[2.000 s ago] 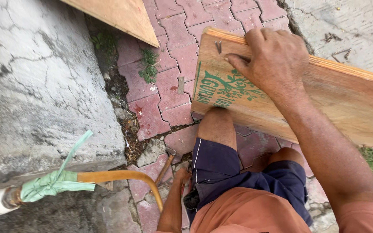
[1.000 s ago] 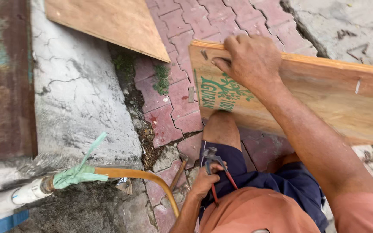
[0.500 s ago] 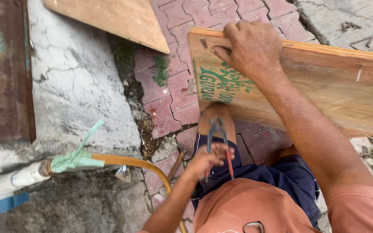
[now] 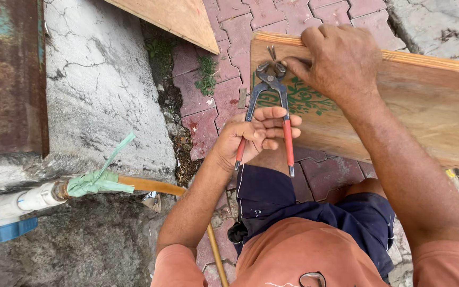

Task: The person kneels on a paved outdoor surface and removes nails and staples from plywood panels. They grip fasteners with pincers to pull them out, use a hammer to knock protruding nails loose, and flip and reposition the panels to work along the edges.

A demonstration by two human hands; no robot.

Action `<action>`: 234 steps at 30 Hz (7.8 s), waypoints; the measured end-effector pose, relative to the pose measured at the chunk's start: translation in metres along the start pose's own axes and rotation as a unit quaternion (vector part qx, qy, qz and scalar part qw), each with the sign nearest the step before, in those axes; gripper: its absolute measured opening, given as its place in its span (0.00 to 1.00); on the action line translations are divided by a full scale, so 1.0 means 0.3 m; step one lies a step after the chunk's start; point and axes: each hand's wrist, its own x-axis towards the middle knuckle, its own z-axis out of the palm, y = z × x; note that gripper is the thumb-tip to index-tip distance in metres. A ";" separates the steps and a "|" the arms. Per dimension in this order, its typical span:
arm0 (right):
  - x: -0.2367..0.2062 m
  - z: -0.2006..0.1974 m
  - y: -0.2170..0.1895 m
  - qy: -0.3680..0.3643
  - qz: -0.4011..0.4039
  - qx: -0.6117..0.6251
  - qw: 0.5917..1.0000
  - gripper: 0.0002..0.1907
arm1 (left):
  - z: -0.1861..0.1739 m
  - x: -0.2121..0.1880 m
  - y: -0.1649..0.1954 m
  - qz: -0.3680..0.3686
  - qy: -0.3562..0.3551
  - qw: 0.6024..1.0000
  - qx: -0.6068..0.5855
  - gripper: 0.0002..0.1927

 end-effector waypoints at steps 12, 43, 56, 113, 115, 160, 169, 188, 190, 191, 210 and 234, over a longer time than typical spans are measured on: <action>0.001 -0.052 -0.012 -0.014 -0.012 -0.014 1.000 0.23 | -0.021 -0.053 0.010 -0.036 -0.065 0.985 -0.153 0.25; -0.005 -0.113 -0.124 -0.036 -0.042 -0.027 0.998 0.20 | 0.024 -0.165 -0.080 -0.026 -0.073 0.954 -0.290 0.14; 0.020 -0.131 -0.139 -0.104 -0.015 -0.034 0.994 0.22 | 0.025 -0.181 -0.133 -0.016 -0.109 0.918 -0.382 0.09; 0.012 -0.096 0.028 -0.119 0.068 0.030 0.990 0.31 | 0.047 0.088 -0.056 0.051 0.229 0.891 0.389 0.09; 0.013 -0.099 0.015 -0.121 0.074 0.033 0.989 0.30 | 0.040 0.082 -0.085 0.068 0.242 0.895 0.369 0.09; -0.016 -0.081 -0.075 -0.075 0.049 0.028 0.996 0.30 | 0.327 -0.049 0.125 -0.085 0.298 0.907 0.284 0.28; -0.028 -0.069 -0.076 -0.077 0.041 0.012 0.996 0.29 | 0.297 -0.065 0.128 -0.088 0.311 0.894 0.311 0.24; -0.090 -0.155 -0.085 -0.029 0.014 0.012 0.999 0.23 | 0.366 -0.133 0.175 -0.171 0.299 0.924 0.168 0.15; -0.091 -0.162 -0.081 -0.025 0.009 0.020 0.999 0.24 | 0.367 -0.137 0.193 -0.184 0.288 0.925 0.165 0.15; -0.092 -0.165 -0.078 -0.029 0.006 0.020 0.999 0.24 | 0.368 -0.138 0.204 -0.191 0.283 0.926 0.159 0.15; -0.002 -0.177 -0.025 -0.100 0.023 0.052 0.993 0.27 | 0.274 -0.120 0.127 -0.158 0.266 0.881 0.359 0.31; -0.043 -0.222 -0.075 -0.117 0.032 0.007 0.993 0.32 | 0.106 -0.071 -0.104 0.030 -0.089 0.989 -0.118 0.34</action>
